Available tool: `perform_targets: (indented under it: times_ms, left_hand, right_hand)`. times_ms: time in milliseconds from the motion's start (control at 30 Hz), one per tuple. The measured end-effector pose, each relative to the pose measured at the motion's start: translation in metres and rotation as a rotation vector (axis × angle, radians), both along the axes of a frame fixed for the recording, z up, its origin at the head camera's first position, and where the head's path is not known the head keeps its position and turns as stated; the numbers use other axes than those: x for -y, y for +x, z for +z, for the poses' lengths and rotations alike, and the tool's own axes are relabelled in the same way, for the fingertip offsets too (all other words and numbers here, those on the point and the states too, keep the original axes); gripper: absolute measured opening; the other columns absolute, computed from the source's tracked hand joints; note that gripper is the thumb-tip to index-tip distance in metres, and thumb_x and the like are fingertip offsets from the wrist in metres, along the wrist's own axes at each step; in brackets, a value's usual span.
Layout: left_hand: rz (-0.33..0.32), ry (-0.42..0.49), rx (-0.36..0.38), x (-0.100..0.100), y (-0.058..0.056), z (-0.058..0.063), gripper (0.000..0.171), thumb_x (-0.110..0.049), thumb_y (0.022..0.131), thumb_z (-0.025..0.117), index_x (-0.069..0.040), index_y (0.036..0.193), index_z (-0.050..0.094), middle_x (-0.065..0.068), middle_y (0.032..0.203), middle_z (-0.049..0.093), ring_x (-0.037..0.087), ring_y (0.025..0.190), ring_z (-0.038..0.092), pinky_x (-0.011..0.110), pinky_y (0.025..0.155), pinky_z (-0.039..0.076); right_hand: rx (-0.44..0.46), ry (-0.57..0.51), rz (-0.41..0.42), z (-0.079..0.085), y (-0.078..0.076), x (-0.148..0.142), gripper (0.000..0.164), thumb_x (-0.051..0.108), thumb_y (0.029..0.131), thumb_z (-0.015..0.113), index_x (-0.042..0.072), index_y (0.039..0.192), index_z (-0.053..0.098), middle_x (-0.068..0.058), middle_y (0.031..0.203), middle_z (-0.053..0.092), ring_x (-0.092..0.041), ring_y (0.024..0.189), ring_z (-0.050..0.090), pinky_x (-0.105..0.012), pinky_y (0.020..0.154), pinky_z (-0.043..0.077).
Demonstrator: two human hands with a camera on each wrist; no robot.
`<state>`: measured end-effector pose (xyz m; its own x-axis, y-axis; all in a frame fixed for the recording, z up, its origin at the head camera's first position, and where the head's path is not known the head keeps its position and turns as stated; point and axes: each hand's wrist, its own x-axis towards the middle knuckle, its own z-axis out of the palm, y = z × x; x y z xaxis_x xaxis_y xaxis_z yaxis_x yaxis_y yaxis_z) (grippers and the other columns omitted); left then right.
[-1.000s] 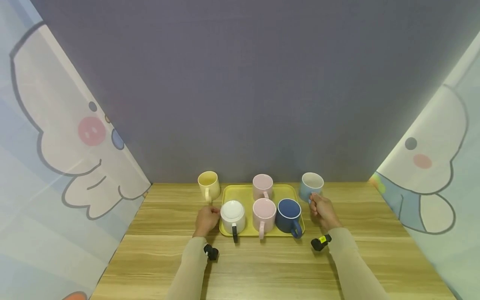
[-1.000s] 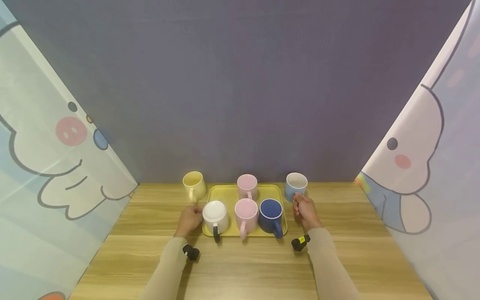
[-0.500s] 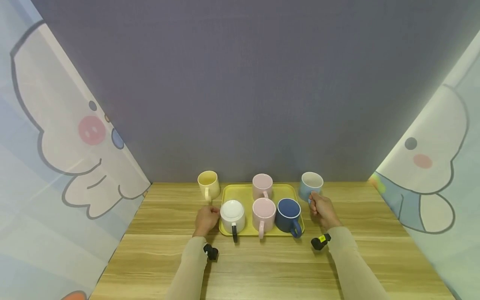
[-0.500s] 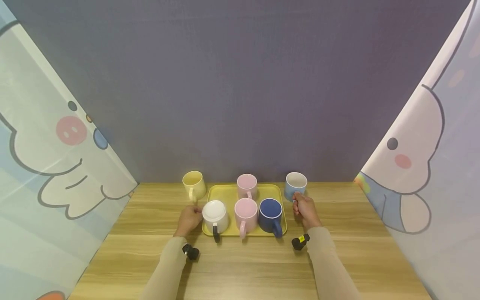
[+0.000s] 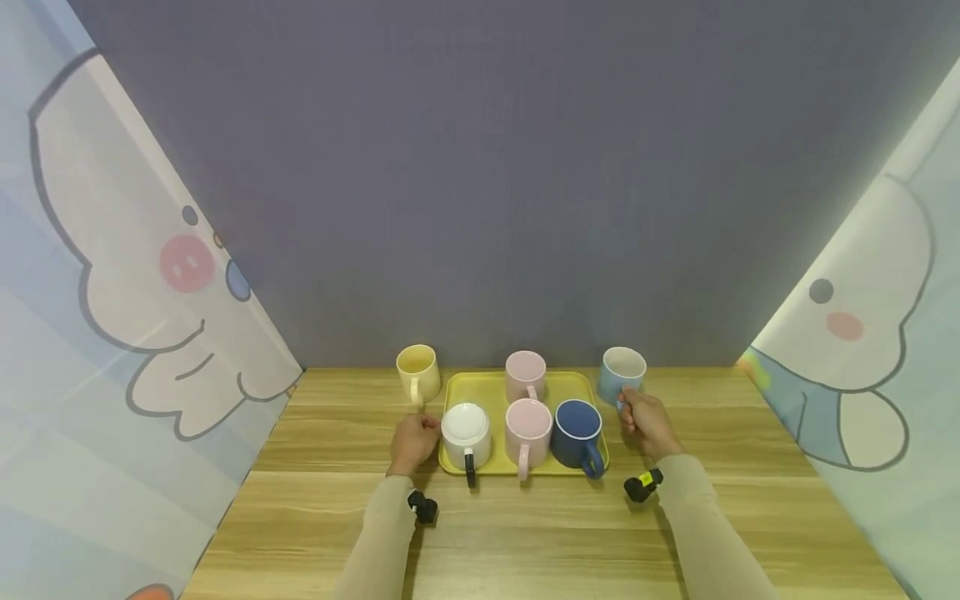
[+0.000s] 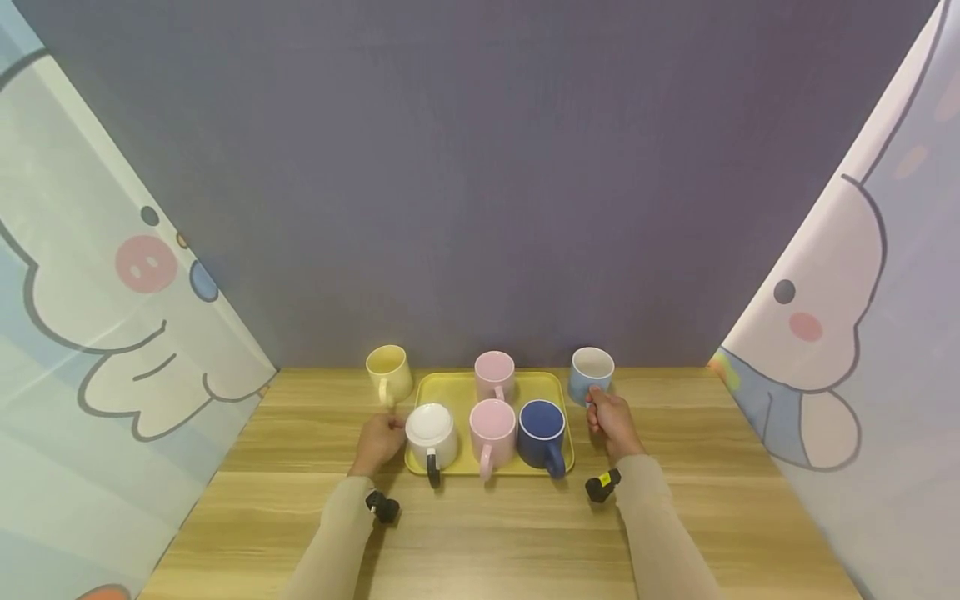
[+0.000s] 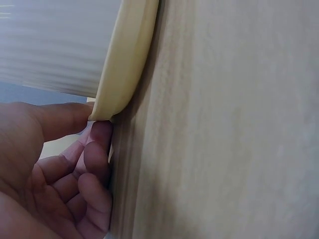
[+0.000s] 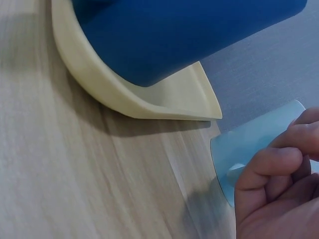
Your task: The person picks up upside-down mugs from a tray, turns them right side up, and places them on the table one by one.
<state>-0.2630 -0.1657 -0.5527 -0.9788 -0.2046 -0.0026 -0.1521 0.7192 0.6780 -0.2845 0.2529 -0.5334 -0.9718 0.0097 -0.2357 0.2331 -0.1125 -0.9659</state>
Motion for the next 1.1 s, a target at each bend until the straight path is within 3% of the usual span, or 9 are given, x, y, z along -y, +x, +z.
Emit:
perform_targets:
  times_ms: [133,333,500,600,700,833,1100]
  left_hand:
    - [0.003,-0.005,-0.002,0.0,0.0,0.0,0.01,-0.019,0.082,0.067,-0.014,0.084,0.075,0.004,0.087,0.073,0.02,0.077,0.064,0.033,0.063,0.047]
    - [0.016,-0.008,-0.008,-0.001,0.0,0.0,0.009,-0.019,0.082,0.067,-0.015,0.083,0.075,0.004,0.087,0.073,0.021,0.078,0.065,0.034,0.064,0.048]
    - [0.015,-0.003,-0.009,-0.002,0.001,0.0,0.009,-0.02,0.083,0.067,-0.014,0.083,0.074,0.004,0.086,0.073,0.02,0.076,0.064,0.033,0.063,0.047]
    - [0.011,-0.002,-0.006,-0.001,0.001,0.0,0.009,-0.019,0.083,0.067,-0.014,0.083,0.074,0.004,0.087,0.073,0.02,0.076,0.064,0.033,0.063,0.047]
    - [0.007,-0.005,0.0,-0.002,0.001,-0.001,0.009,-0.019,0.083,0.067,-0.013,0.084,0.074,0.005,0.087,0.073,0.02,0.077,0.064,0.034,0.062,0.047]
    - [0.01,-0.007,0.011,-0.001,0.001,-0.002,0.01,-0.02,0.084,0.067,-0.014,0.085,0.075,0.005,0.089,0.073,0.02,0.078,0.064,0.034,0.063,0.048]
    - [0.007,-0.006,0.002,0.0,-0.001,-0.002,0.01,-0.02,0.084,0.067,-0.014,0.085,0.074,0.004,0.088,0.073,0.02,0.076,0.064,0.033,0.061,0.046]
  right_hand:
    - [-0.012,0.018,-0.011,-0.001,-0.001,0.001,0.032,0.031,0.104,0.038,0.009,0.085,0.05,0.01,0.05,0.041,-0.004,0.042,0.037,-0.019,0.042,0.031]
    - [-0.039,0.146,-0.069,0.0,0.001,0.003,0.034,0.033,0.104,0.039,0.003,0.093,0.049,0.011,0.051,0.042,-0.003,0.041,0.038,-0.02,0.041,0.033]
    - [-0.047,0.186,-0.124,0.003,0.003,0.008,0.032,0.021,0.102,0.042,-0.009,0.113,0.044,0.009,0.054,0.046,-0.002,0.043,0.041,-0.019,0.041,0.036]
    - [-0.05,0.194,-0.14,0.012,0.01,0.012,0.043,0.011,0.1,0.044,-0.015,0.132,0.033,0.004,0.06,0.051,-0.002,0.047,0.045,-0.019,0.042,0.041]
    - [-0.065,0.277,-0.148,0.017,0.02,0.016,0.043,0.011,0.1,0.045,-0.014,0.132,0.032,0.0,0.069,0.054,-0.004,0.053,0.049,-0.021,0.048,0.046]
    - [-0.102,0.408,-0.094,0.014,0.031,0.019,0.027,0.014,0.099,0.045,-0.006,0.117,0.043,-0.005,0.075,0.055,-0.008,0.058,0.052,-0.024,0.053,0.048]
    - [-0.158,0.431,0.104,0.019,0.052,0.024,0.021,0.012,0.099,0.048,-0.007,0.109,0.05,-0.011,0.079,0.06,-0.012,0.059,0.054,-0.028,0.057,0.05]
